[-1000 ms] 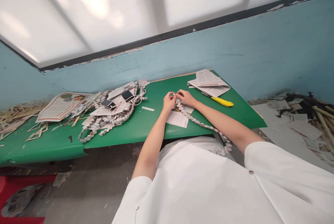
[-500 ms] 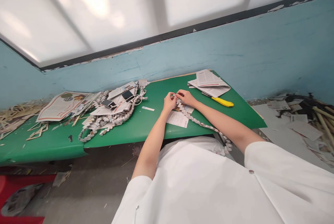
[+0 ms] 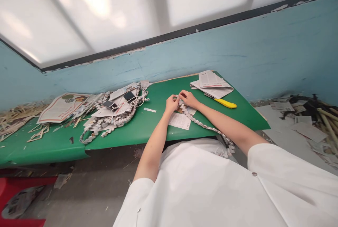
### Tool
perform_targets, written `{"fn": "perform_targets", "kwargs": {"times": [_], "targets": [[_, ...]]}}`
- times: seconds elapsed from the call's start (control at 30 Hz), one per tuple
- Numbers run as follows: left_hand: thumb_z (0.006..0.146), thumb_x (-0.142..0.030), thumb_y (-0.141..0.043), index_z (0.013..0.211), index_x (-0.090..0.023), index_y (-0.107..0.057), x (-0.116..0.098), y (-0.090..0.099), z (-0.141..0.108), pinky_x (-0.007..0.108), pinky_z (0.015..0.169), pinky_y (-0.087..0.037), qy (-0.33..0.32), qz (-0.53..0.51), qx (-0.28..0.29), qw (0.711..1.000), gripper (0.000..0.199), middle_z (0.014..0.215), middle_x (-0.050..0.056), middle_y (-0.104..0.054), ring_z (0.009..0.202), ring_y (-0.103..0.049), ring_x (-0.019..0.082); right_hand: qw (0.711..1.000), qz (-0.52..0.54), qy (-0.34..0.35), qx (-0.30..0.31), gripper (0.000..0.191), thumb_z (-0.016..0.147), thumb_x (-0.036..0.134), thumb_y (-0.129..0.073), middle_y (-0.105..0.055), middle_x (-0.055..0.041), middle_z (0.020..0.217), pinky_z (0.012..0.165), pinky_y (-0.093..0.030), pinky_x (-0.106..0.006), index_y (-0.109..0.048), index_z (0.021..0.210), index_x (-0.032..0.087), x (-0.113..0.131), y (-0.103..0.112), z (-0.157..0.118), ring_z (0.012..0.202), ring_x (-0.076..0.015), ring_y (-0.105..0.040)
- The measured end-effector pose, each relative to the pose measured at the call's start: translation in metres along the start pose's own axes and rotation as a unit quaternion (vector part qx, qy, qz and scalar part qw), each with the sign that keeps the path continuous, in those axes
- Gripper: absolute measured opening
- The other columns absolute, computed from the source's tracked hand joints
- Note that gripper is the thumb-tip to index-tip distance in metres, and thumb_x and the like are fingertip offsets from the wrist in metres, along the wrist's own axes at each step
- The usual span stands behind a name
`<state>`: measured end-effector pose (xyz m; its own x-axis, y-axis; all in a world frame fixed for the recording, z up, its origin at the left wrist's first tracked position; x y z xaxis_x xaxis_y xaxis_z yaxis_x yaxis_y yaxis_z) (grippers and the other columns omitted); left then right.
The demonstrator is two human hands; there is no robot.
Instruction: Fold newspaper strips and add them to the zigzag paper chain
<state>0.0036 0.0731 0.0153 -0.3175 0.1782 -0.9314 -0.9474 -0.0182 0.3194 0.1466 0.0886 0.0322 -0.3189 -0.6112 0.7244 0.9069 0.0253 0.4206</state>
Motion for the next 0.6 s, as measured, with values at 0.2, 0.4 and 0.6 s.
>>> {"fn": "perform_targets", "kwargs": {"times": [0.2, 0.4, 0.6], "targets": [[0.084, -0.032, -0.076, 0.084, -0.022, -0.059, -0.006, 0.000, -0.002, 0.029, 0.066, -0.044, -0.020, 0.034, 0.009, 0.999, 0.020, 0.065, 0.002, -0.068, 0.060, -0.058, 0.018, 0.997, -0.027, -0.049, 0.049, 0.054, 0.098, 0.063, -0.048, -0.044, 0.0020, 0.060, 0.060, -0.031, -0.031, -0.045, 0.064, 0.021, -0.009, -0.007, -0.001, 0.062, -0.0153, -0.040], [0.083, -0.023, -0.072, 0.085, -0.021, -0.061, -0.012, -0.002, -0.004, 0.030, 0.067, -0.044, -0.040, 0.056, 0.015, 0.998, 0.012, 0.065, 0.001, -0.068, 0.062, -0.059, 0.018, 0.996, -0.038, -0.017, 0.078, 0.064, 0.098, 0.072, -0.042, -0.037, 0.0020, 0.057, 0.058, -0.028, -0.030, -0.040, 0.059, 0.021, -0.004, -0.009, -0.003, 0.060, -0.0144, -0.035], [0.085, -0.020, -0.068, 0.088, -0.020, -0.062, -0.013, -0.003, -0.004, 0.031, 0.070, -0.047, -0.045, 0.080, 0.018, 0.996, 0.007, 0.065, 0.001, -0.069, 0.063, -0.061, 0.019, 0.995, -0.046, -0.011, 0.088, 0.063, 0.099, 0.070, -0.040, -0.039, 0.0015, 0.057, 0.058, -0.027, -0.030, -0.040, 0.059, 0.021, -0.003, -0.009, -0.002, 0.060, -0.0146, -0.036]]}}
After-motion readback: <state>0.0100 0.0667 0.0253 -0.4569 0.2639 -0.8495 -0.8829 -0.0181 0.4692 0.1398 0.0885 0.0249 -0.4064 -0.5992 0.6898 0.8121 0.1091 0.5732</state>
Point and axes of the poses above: each hand's wrist, its own z-axis towards the middle knuckle, its own y-axis out of the back of the hand, x = y × z, the point moved 8 cm from there along z, towards the middle knuckle
